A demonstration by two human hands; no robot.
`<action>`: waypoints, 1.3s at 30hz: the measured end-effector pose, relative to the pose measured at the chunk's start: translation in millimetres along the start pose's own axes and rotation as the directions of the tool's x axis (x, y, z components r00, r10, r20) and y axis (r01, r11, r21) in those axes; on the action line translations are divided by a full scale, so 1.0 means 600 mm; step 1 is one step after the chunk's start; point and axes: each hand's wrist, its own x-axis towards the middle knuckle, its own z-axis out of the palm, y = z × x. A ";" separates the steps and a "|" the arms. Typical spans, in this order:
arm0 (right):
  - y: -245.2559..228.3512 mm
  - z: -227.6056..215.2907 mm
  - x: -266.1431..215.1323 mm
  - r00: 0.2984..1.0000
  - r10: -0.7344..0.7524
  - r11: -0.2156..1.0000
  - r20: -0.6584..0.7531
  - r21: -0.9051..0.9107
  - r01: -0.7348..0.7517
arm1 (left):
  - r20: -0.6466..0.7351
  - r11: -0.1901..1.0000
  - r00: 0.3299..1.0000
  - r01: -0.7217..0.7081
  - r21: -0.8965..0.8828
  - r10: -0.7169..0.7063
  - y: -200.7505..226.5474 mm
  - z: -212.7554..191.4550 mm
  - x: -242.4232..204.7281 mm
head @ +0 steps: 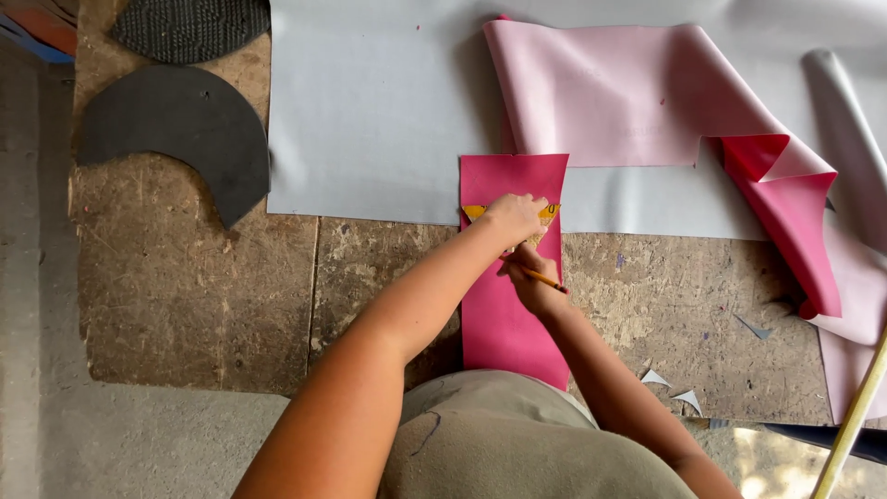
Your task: The person places a cardboard template on a piece of pink material and uses a pencil to trace its outline. They repeatedly reposition the template and trace it multiple times on the same sheet of material.
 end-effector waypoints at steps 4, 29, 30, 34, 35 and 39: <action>0.015 -0.052 0.000 0.993 0.110 0.993 -0.046 -0.037 -0.111 | 0.030 0.999 0.999 0.039 -0.028 -0.038 -0.001 -0.009 -0.004; -0.010 -0.149 0.053 0.975 0.137 0.986 -0.176 -0.069 -0.151 | -0.022 1.000 0.999 0.029 0.002 -0.029 -0.007 0.021 0.006; -0.015 -0.157 0.065 0.972 0.135 0.988 -0.194 -0.053 -0.148 | -0.042 1.000 0.999 0.022 -0.006 -0.022 -0.010 0.034 0.014; 0.001 -0.159 0.095 0.968 0.136 0.987 -0.209 -0.054 -0.150 | -0.051 1.000 0.999 0.021 0.017 -0.020 -0.007 0.000 -0.002; 0.009 -0.155 0.101 0.968 0.122 0.988 -0.220 -0.063 -0.138 | -0.049 1.000 0.999 0.022 0.017 -0.021 -0.006 -0.002 -0.004; 0.015 -0.143 0.113 0.967 0.088 0.991 -0.239 -0.079 -0.110 | -0.040 1.000 0.999 0.027 0.008 -0.026 -0.005 0.032 0.011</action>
